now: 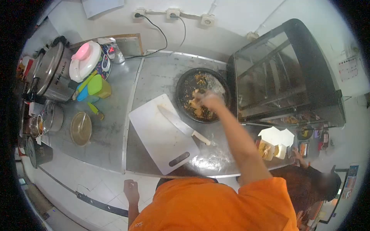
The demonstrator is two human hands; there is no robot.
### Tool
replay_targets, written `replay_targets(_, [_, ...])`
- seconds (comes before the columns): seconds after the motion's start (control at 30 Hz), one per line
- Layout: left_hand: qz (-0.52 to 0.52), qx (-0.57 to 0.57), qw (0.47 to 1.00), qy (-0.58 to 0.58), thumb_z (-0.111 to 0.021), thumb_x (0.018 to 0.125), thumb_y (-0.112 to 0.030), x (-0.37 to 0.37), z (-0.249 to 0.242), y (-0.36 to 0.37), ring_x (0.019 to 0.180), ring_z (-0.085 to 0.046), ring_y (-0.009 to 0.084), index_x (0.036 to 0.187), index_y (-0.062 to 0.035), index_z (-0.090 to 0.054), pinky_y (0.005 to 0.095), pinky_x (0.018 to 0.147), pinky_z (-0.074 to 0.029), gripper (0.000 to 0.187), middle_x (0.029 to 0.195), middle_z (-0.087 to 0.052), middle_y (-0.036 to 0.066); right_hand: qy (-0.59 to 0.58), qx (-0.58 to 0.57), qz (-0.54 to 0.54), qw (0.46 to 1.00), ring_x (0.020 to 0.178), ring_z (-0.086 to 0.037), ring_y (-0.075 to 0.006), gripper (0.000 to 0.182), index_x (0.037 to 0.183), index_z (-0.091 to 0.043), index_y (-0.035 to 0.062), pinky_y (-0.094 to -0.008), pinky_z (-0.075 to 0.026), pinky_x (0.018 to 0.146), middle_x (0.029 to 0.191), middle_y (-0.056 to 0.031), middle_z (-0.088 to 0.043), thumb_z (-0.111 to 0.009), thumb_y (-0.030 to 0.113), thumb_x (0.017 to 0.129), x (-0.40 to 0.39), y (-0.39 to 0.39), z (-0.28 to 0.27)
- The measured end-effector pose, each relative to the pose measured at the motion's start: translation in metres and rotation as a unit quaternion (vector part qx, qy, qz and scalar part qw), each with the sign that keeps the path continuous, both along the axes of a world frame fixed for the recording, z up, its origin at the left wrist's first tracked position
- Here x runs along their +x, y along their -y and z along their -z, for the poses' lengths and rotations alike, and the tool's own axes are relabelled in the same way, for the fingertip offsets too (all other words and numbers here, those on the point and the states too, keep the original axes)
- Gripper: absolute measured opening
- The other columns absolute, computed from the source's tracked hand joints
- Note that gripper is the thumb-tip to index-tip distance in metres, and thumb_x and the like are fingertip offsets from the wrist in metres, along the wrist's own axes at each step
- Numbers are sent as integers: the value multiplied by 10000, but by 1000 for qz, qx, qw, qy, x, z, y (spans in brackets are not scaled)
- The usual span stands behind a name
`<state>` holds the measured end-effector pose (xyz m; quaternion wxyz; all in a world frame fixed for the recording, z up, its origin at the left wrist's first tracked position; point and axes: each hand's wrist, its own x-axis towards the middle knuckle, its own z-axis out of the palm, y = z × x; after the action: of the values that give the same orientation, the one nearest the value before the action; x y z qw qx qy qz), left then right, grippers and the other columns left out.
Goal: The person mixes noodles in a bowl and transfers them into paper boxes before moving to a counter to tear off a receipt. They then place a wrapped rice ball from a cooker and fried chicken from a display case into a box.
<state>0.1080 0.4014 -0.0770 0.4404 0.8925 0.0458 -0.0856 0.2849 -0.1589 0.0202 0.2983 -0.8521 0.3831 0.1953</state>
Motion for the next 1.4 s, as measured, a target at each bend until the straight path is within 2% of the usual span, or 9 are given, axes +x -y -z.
replay_targets(0.13, [-23, 3, 1000, -3, -691, 861, -69, -13, 6, -14, 661, -460, 126, 953, -37, -612, 286, 593, -414, 125, 808, -599, 28, 234, 65, 55, 968, 858, -763, -293, 933, 1550, -342, 44, -446, -587, 693, 1124, -208, -730, -661, 597, 870, -25, -19, -30])
replay_targets(0.23, [-15, 5, 1000, -23, -690, 862, -67, -24, 8, -15, 673, -467, 133, 957, -41, -614, 304, 595, -415, 125, 801, -596, 37, -19, -89, -86, 992, 1247, -599, -402, 734, 1516, -406, 131, -498, -491, 1027, 1308, -267, -627, -628, 530, 941, -29, -39, 6])
replay_targets(0.4, [28, 22, 999, 5, -693, 869, -65, -14, 11, -13, 664, -468, 134, 937, -51, -607, 311, 583, -402, 110, 785, -580, 32, 40, -150, -348, 925, 1221, -616, -394, 594, 1416, -549, 198, -467, -507, 1011, 1302, -244, -638, -625, 541, 937, -17, 11, 2])
replay_targets(0.53, [-24, 13, 999, -26, -692, 879, -84, -23, 13, -15, 649, -469, 133, 949, -49, -608, 300, 585, -409, 114, 786, -584, 24, -63, -48, -87, 993, 1150, -664, -322, 651, 1456, -529, 210, -423, -528, 987, 1298, -203, -656, -702, 496, 898, -23, -53, -31])
replay_targets(0.8, [-40, -15, 999, -16, -712, 862, -75, -27, 15, -11, 629, -434, 122, 954, -45, -605, 302, 577, -397, 144, 763, -567, 25, -21, -121, -164, 979, 1208, -632, -350, 511, 1368, -584, 195, -443, -470, 1035, 1237, -231, -671, -617, 477, 943, -42, -41, 8])
replay_targets(1.0, [36, -10, 999, 12, -712, 858, -70, -13, 14, 1, 640, -452, 147, 924, -48, -597, 309, 586, -403, 135, 782, -569, 34, -20, 18, -119, 993, 1144, -643, -393, 694, 1509, -425, 162, -486, -498, 978, 1238, -257, -647, -597, 534, 949, -31, 1, -47])
replay_targets(1.2, [36, 18, 999, -4, -722, 851, -86, -37, 22, -22, 653, -464, 164, 909, -45, -594, 324, 587, -402, 146, 810, -593, 52, 107, -318, -226, 915, 1357, -447, -455, 846, 1534, -392, 191, -531, -371, 1104, 1548, -270, -343, -770, 451, 823, -68, 33, 25])
replay_targets(1.23, [27, 21, 999, -12, -724, 849, -87, -40, 16, -24, 653, -462, 164, 906, -46, -593, 324, 586, -400, 149, 812, -595, 52, 191, -266, -318, 889, 1448, -264, -527, 958, 1561, -336, 188, -589, -259, 1175, 1602, -311, -209, -815, 440, 771, -77, 45, 46])
replay_targets(1.4, [28, 17, 999, -28, -738, 835, -86, -47, 12, -29, 654, -442, 152, 921, -48, -592, 311, 582, -390, 173, 816, -589, 41, 231, -181, -455, 841, 1466, -208, -548, 1044, 1610, -227, 147, -567, -176, 1228, 1590, -371, -164, -790, 452, 786, -47, 42, 76])
